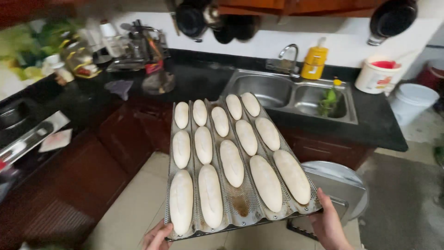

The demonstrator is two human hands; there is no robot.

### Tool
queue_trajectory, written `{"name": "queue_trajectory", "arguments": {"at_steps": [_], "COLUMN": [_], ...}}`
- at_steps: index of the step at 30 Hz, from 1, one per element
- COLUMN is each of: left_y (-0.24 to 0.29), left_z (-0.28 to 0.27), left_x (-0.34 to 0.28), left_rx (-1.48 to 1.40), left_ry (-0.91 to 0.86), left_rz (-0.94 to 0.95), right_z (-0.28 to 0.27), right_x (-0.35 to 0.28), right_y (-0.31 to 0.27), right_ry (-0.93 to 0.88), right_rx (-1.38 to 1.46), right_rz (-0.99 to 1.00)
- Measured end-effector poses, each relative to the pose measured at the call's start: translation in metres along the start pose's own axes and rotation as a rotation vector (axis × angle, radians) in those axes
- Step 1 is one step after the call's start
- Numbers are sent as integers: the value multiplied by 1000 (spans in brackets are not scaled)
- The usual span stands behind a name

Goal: Scoring bread dough with a blade and spraying it with water on baking trays.

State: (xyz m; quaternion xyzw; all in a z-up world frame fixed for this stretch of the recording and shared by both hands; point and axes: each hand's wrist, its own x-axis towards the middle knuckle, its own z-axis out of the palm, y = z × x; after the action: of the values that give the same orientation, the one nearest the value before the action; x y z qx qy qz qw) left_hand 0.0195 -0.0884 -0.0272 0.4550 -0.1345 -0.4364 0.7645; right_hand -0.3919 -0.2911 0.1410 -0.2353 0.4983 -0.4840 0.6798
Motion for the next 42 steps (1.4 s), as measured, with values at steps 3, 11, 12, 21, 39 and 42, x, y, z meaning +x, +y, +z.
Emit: {"name": "queue_trajectory", "arguments": {"at_steps": [3, 11, 12, 21, 39, 42], "left_y": [-23, -20, -25, -49, -183, -167], "left_z": [17, 109, 120, 211, 216, 248], "left_x": [88, 233, 240, 309, 411, 401], "left_rx": [129, 420, 199, 1, 33, -17], "left_ry": [-51, -317, -310, -298, -250, -90], "left_rz": [-151, -419, -455, -641, -880, -877], "right_z": [9, 32, 31, -6, -57, -54], "right_x": [27, 100, 110, 213, 347, 355], "right_y": [-7, -9, -10, -7, 15, 6], "right_ry": [127, 294, 302, 381, 437, 431], "right_rx": [36, 137, 162, 272, 243, 162], "right_rz": [-8, 5, -16, -49, 23, 75]}}
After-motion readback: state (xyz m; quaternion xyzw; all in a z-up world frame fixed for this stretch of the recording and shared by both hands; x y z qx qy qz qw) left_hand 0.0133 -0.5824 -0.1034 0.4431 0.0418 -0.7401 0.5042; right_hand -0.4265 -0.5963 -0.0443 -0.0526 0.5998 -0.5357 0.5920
